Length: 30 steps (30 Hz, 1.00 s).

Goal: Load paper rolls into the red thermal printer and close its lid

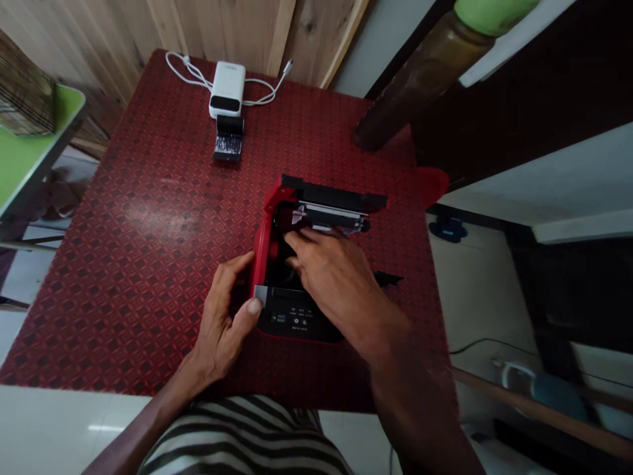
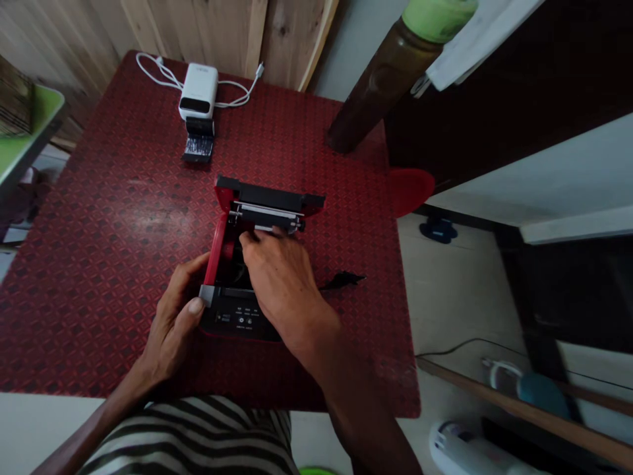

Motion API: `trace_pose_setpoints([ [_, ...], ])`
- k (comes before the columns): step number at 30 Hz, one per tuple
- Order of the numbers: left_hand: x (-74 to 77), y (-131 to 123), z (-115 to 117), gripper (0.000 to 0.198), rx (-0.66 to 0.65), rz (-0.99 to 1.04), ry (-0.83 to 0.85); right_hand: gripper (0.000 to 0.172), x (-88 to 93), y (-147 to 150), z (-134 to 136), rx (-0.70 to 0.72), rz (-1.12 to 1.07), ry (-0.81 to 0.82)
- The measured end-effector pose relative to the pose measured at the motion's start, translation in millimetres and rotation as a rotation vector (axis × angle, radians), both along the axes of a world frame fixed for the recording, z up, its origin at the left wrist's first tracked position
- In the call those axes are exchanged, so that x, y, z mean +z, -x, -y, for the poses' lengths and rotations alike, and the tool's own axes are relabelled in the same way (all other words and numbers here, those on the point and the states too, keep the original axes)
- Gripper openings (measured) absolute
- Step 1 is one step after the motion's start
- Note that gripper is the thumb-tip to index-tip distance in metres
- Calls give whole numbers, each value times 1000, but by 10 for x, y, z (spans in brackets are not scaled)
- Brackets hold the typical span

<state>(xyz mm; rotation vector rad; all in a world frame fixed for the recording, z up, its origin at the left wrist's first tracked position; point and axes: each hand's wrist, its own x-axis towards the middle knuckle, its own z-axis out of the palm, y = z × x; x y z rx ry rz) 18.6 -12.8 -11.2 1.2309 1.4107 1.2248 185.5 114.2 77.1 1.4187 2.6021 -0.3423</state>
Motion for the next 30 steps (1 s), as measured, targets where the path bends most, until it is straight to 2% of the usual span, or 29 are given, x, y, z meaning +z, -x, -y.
trace_pose_setpoints([
  [4, -3, 4, 1, 63, 0, 2, -8, 48, 3, -188, 176, 2, -273, -94],
  [8, -17, 10, 0, 63, 1, -20, -13, 50, 62, -263, 370, 107, -524, -45],
  [13, -34, 22, -14, 63, 6, -56, -53, 25, 3, -143, 401, 121, -471, -68],
  [17, -16, 25, -30, 64, 2, -82, -70, 27, -21, -184, 383, 117, -540, -170],
  [21, 9, 38, -42, 68, 12, -125, -67, 27, 52, -307, 482, 34, -669, -291],
  [25, 82, 64, -49, 69, -6, -81, -14, 24, 93, -344, 667, 33, -748, -277],
  [30, 246, 71, -95, 61, -4, -26, 66, 28, 42, -320, 868, 97, -680, -281],
])
